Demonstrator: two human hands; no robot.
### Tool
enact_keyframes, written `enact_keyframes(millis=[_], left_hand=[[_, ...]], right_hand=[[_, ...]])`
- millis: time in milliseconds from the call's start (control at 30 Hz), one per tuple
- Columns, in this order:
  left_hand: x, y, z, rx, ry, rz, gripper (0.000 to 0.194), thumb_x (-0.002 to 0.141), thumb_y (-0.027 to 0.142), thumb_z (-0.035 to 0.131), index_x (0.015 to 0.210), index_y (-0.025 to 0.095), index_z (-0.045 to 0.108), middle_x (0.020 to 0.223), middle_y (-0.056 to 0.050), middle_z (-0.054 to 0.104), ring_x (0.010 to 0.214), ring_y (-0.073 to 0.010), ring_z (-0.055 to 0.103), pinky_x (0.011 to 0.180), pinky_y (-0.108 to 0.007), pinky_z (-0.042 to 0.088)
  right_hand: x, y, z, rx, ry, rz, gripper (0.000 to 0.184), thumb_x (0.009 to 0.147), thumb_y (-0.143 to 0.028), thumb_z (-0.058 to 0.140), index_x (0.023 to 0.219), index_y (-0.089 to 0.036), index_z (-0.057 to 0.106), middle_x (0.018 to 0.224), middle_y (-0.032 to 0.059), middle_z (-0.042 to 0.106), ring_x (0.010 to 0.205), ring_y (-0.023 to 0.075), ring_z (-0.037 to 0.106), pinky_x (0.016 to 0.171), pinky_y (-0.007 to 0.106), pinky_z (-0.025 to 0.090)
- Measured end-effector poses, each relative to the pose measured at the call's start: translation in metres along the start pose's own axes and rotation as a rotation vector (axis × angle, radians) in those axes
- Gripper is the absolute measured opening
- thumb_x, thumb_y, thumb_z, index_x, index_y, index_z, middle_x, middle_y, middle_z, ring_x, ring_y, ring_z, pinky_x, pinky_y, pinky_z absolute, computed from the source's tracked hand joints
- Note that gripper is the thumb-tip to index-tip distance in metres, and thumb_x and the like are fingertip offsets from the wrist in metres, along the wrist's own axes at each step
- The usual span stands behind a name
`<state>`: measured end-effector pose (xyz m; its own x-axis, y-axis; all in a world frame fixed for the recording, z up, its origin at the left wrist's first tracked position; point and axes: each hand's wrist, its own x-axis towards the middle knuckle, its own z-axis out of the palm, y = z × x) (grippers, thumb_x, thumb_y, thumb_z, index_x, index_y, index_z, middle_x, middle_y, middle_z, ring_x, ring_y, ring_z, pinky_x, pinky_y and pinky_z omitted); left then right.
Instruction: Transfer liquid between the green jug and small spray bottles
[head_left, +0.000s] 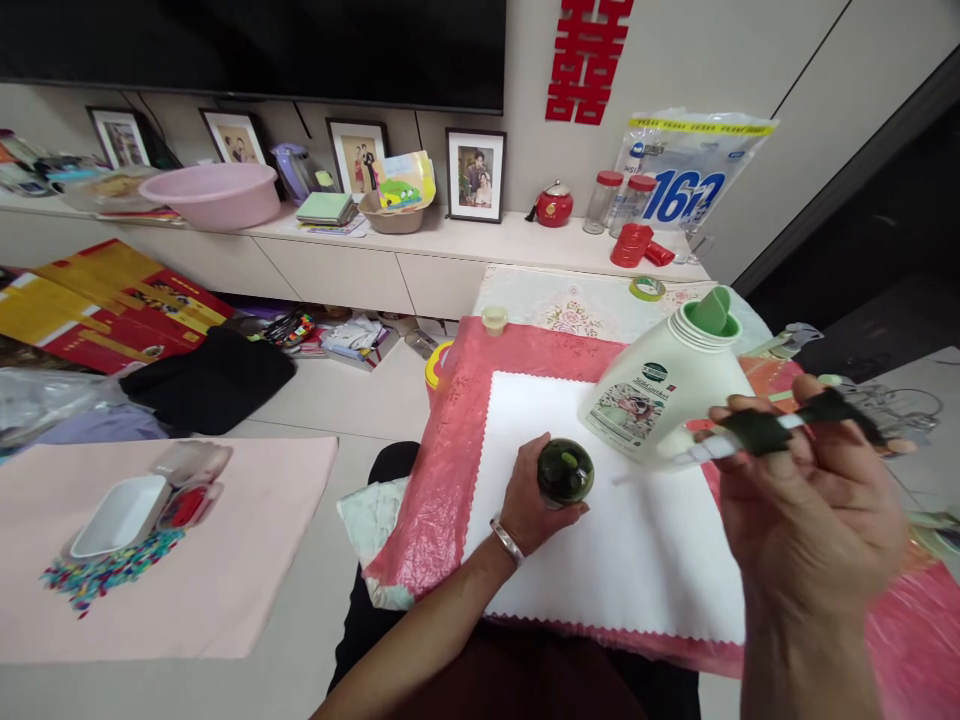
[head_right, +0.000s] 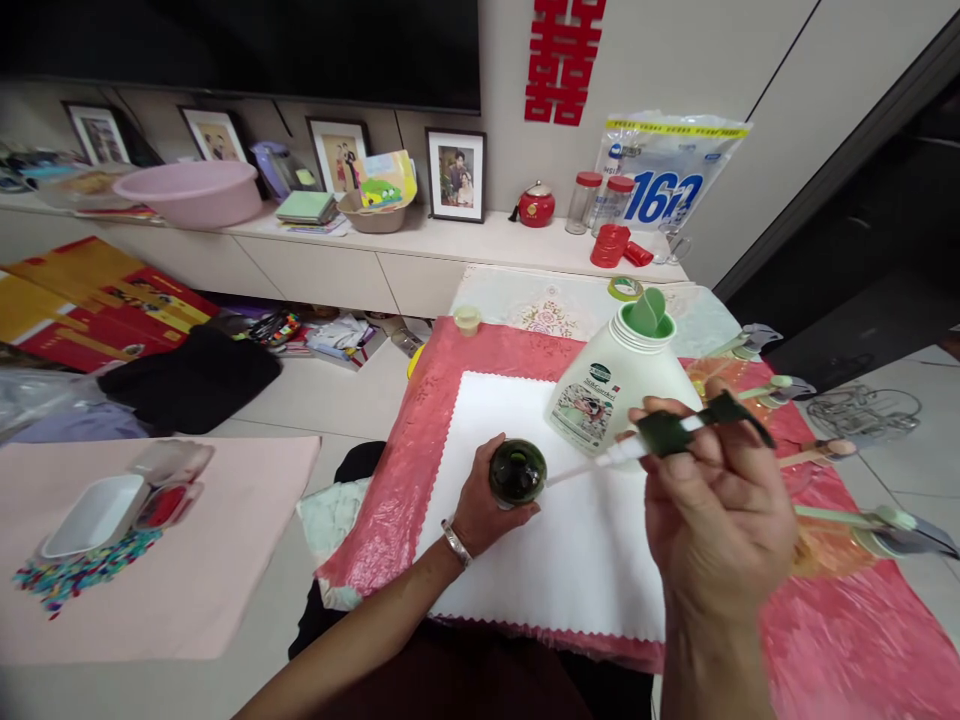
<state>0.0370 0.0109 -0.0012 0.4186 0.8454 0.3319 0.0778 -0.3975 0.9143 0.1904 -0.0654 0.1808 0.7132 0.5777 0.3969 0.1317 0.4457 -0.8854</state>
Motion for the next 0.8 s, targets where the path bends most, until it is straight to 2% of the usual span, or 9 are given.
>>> enact_keyframes(millis=[100, 167, 233, 333, 433, 567, 667, 733, 800], left_hand=[[-0.001, 0.000, -0.001, 0.007, 0.027, 0.002, 0.099, 0.059, 0.035, 0.087, 0.141, 0.023, 0.033, 0.133, -0.012, 0.048, 0.122, -0.0327, 0.052, 0.104, -0.055, 0.047], [-0.002, 0.001, -0.001, 0.032, 0.052, 0.014, 0.099, 0.060, 0.035, 0.086, 0.141, 0.023, 0.033, 0.133, -0.013, 0.048, 0.122, -0.0329, 0.052, 0.104, -0.054, 0.047], [-0.002, 0.002, -0.001, 0.065, 0.068, 0.035, 0.098, 0.060, 0.034, 0.086, 0.142, 0.023, 0.032, 0.134, -0.013, 0.048, 0.123, -0.0332, 0.052, 0.104, -0.055, 0.046], [-0.002, 0.003, 0.000, 0.099, 0.073, 0.041, 0.099, 0.060, 0.031, 0.086, 0.142, 0.023, 0.032, 0.134, -0.014, 0.048, 0.123, -0.0330, 0.052, 0.104, -0.054, 0.046], [-0.002, 0.003, 0.000, 0.101, 0.079, 0.025, 0.100, 0.059, 0.029, 0.086, 0.143, 0.023, 0.031, 0.134, -0.013, 0.048, 0.122, -0.0322, 0.053, 0.105, -0.053, 0.047], [-0.003, 0.002, 0.001, 0.092, 0.082, 0.017, 0.100, 0.060, 0.031, 0.085, 0.143, 0.022, 0.030, 0.134, -0.014, 0.049, 0.123, -0.0323, 0.053, 0.106, -0.053, 0.046], [-0.006, 0.000, 0.003, 0.077, 0.113, -0.025, 0.103, 0.060, 0.033, 0.085, 0.144, 0.020, 0.027, 0.137, -0.016, 0.047, 0.125, -0.0336, 0.053, 0.106, -0.054, 0.046], [-0.007, -0.001, 0.004, 0.072, 0.144, -0.059, 0.104, 0.059, 0.033, 0.086, 0.143, 0.019, 0.027, 0.137, -0.017, 0.047, 0.125, -0.0343, 0.053, 0.106, -0.054, 0.046], [-0.007, -0.002, 0.005, 0.078, 0.157, -0.071, 0.102, 0.058, 0.031, 0.086, 0.141, 0.019, 0.029, 0.135, -0.016, 0.048, 0.124, -0.0342, 0.054, 0.105, -0.054, 0.046]], right_hand=[[0.006, 0.006, -0.033, -0.175, -0.049, 0.018, 0.037, 0.082, -0.027, 0.073, 0.117, -0.022, 0.063, 0.116, 0.0062, 0.060, 0.106, 0.0204, 0.062, 0.091, 0.033, 0.055], [0.006, 0.021, -0.056, -0.491, -0.325, 0.076, 0.039, 0.089, -0.043, 0.065, 0.123, -0.026, 0.057, 0.117, 0.0041, 0.061, 0.103, 0.0184, 0.063, 0.085, 0.030, 0.056], [0.001, 0.039, -0.072, -0.660, -0.483, 0.146, 0.039, 0.087, -0.047, 0.065, 0.118, -0.023, 0.062, 0.108, 0.0049, 0.064, 0.089, 0.0183, 0.065, 0.073, 0.028, 0.056], [-0.011, 0.062, -0.079, -0.837, -0.627, 0.190, 0.034, 0.086, -0.041, 0.060, 0.111, -0.020, 0.066, 0.100, 0.0052, 0.064, 0.081, 0.0189, 0.063, 0.067, 0.029, 0.051], [-0.027, 0.079, -0.075, -0.957, -0.713, 0.177, 0.034, 0.083, -0.036, 0.050, 0.108, -0.018, 0.067, 0.102, 0.0067, 0.062, 0.090, 0.0228, 0.059, 0.076, 0.036, 0.049], [-0.043, 0.096, -0.069, -1.023, -0.756, 0.159, 0.041, 0.081, -0.032, 0.043, 0.111, -0.018, 0.068, 0.105, 0.0089, 0.061, 0.102, 0.0267, 0.054, 0.086, 0.042, 0.046], [-0.042, 0.096, -0.074, -1.018, -0.733, 0.159, 0.040, 0.083, -0.040, 0.049, 0.112, -0.020, 0.068, 0.108, 0.0061, 0.061, 0.103, 0.0246, 0.055, 0.088, 0.038, 0.047], [-0.035, 0.089, -0.082, -1.019, -0.648, 0.169, 0.038, 0.084, -0.050, 0.055, 0.104, -0.021, 0.070, 0.104, 0.0038, 0.063, 0.093, 0.0211, 0.059, 0.079, 0.032, 0.049], [-0.022, 0.077, -0.094, -1.034, -0.479, 0.171, 0.042, 0.084, -0.059, 0.057, 0.090, -0.019, 0.069, 0.092, 0.0034, 0.064, 0.077, 0.0177, 0.060, 0.065, 0.027, 0.047]])
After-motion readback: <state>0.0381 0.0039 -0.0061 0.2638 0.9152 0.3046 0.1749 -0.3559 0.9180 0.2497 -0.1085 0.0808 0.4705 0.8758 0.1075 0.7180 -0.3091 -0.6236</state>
